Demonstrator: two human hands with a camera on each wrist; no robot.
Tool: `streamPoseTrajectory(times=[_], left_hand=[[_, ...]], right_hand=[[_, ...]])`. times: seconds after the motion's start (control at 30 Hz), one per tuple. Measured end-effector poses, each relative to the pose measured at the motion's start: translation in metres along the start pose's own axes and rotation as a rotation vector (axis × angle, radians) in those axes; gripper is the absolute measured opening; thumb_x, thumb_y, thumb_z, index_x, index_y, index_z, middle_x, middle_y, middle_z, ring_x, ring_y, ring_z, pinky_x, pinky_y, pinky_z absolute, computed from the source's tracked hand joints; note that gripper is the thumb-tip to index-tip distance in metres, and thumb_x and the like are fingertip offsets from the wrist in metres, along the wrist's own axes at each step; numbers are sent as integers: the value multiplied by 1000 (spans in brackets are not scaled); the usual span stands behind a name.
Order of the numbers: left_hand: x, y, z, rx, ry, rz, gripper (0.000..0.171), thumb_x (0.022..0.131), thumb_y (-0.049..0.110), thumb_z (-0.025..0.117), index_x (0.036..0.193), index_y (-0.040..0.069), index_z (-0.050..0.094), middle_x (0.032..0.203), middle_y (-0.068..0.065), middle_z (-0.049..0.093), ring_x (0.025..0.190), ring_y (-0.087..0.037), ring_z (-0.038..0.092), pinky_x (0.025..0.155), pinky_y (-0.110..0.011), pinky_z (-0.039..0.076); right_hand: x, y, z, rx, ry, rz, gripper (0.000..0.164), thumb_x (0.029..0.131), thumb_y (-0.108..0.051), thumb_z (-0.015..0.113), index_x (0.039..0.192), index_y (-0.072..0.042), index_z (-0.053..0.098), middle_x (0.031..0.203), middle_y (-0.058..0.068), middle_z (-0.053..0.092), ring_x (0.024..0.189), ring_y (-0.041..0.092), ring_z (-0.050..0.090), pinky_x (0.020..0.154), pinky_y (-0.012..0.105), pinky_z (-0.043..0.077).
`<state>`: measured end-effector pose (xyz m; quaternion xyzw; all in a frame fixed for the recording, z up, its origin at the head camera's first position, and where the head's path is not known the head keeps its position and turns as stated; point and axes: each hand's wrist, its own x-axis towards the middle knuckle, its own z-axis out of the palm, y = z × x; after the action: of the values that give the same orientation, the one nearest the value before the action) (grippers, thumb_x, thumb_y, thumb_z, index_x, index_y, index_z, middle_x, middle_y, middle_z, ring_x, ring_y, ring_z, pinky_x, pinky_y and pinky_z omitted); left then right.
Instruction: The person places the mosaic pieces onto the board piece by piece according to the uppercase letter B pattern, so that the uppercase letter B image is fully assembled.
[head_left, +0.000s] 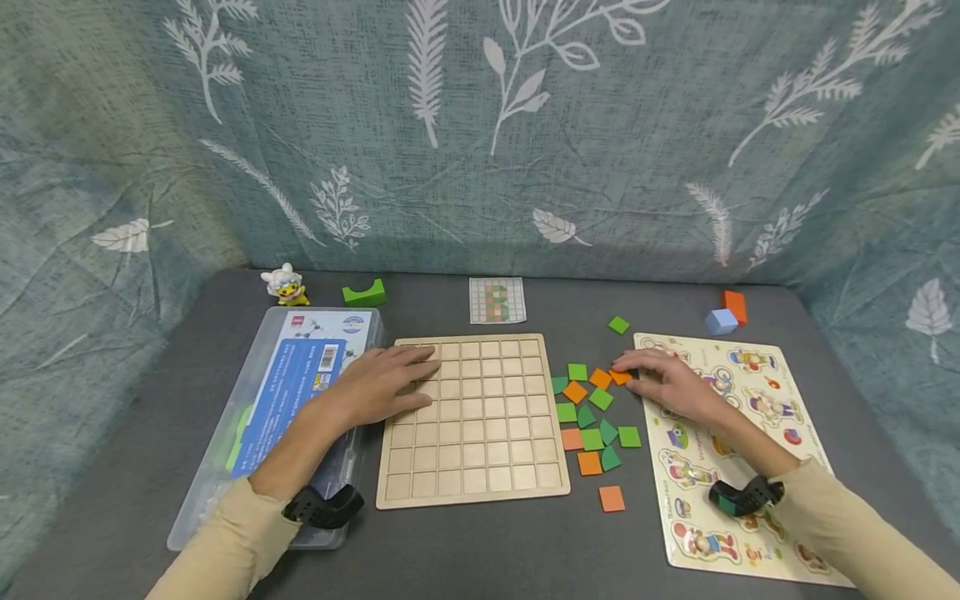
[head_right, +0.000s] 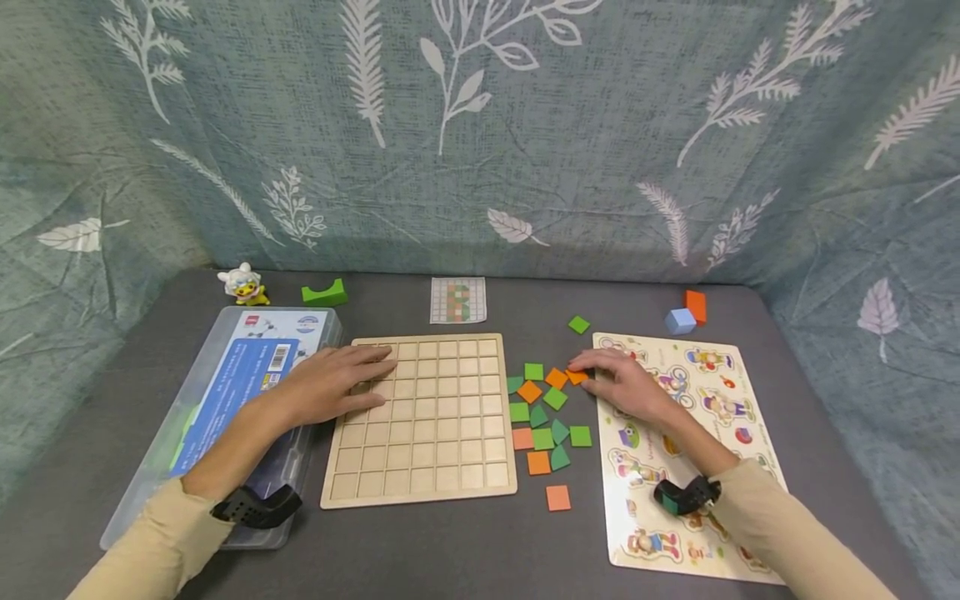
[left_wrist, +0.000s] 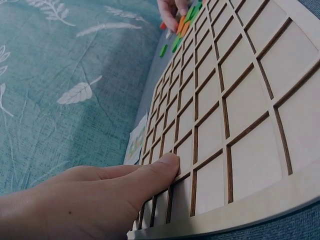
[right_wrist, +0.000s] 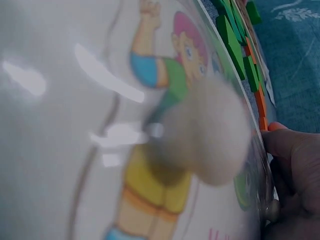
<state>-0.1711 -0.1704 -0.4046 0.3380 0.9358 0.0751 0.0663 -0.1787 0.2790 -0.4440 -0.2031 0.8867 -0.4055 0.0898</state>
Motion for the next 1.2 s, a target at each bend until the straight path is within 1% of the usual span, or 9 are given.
streamPoseTrajectory(times=[0.1,0.2,0.37,0.47,0.53,0.63,0.77,0.97,1.2], left_hand=[[0,0,0,0,4,-1,58,95,39,59,144,12,48,151,-14,44,138,-36,43,104,-56,41],[0,0,1,5,9,4,58,95,40,59,144,12,49,150,-14,45,137,-36,44,104,-55,42],[0,0,3,24,20,19,56,95,39,60,143,11,50,149,-14,46,136,-36,46,103,-55,43],[-1,0,3,29,24,23,55,95,38,60,142,11,51,149,-14,47,135,-35,47,101,-55,44],[-2,-1,3,24,25,18,55,95,37,60,142,11,51,148,-14,47,135,-36,46,101,-55,44],[-2,0,2,20,27,11,54,95,37,60,142,11,51,149,-14,47,135,-35,46,102,-55,44],[-2,0,0,5,18,-3,56,95,39,60,143,12,49,150,-13,45,138,-36,43,105,-56,41],[0,1,-2,-2,-4,-27,59,94,43,60,144,13,49,152,-11,43,139,-34,42,106,-55,41],[1,2,0,-8,25,-20,60,92,44,63,140,10,53,147,-13,49,135,-34,47,100,-53,48]], right_hand=[[0,1,1,-40,12,-24,26,96,-14,61,121,-14,67,129,9,63,126,7,46,113,40,33],[-1,0,3,-122,39,-70,26,94,-10,62,119,-12,68,126,8,65,122,11,51,104,30,41],[2,-11,8,-424,67,-272,25,89,1,65,113,-3,69,114,13,65,107,30,60,89,44,51],[10,-23,10,-585,114,-413,24,87,3,67,111,-1,69,109,12,64,99,28,62,82,43,54],[20,-35,13,-618,163,-495,25,85,3,69,110,0,69,108,12,64,97,26,62,79,40,54],[40,-56,26,-569,197,-596,28,84,3,70,111,1,69,109,13,64,97,25,62,77,37,54],[65,-83,58,-451,94,-651,28,86,-2,70,113,0,69,113,12,64,101,24,62,77,33,55],[99,-109,101,-276,-96,-572,26,91,-10,66,115,-1,68,115,11,63,94,19,62,77,26,54],[122,-120,120,-224,-152,-512,24,93,-12,64,114,-1,68,115,12,64,97,20,64,81,23,55]])
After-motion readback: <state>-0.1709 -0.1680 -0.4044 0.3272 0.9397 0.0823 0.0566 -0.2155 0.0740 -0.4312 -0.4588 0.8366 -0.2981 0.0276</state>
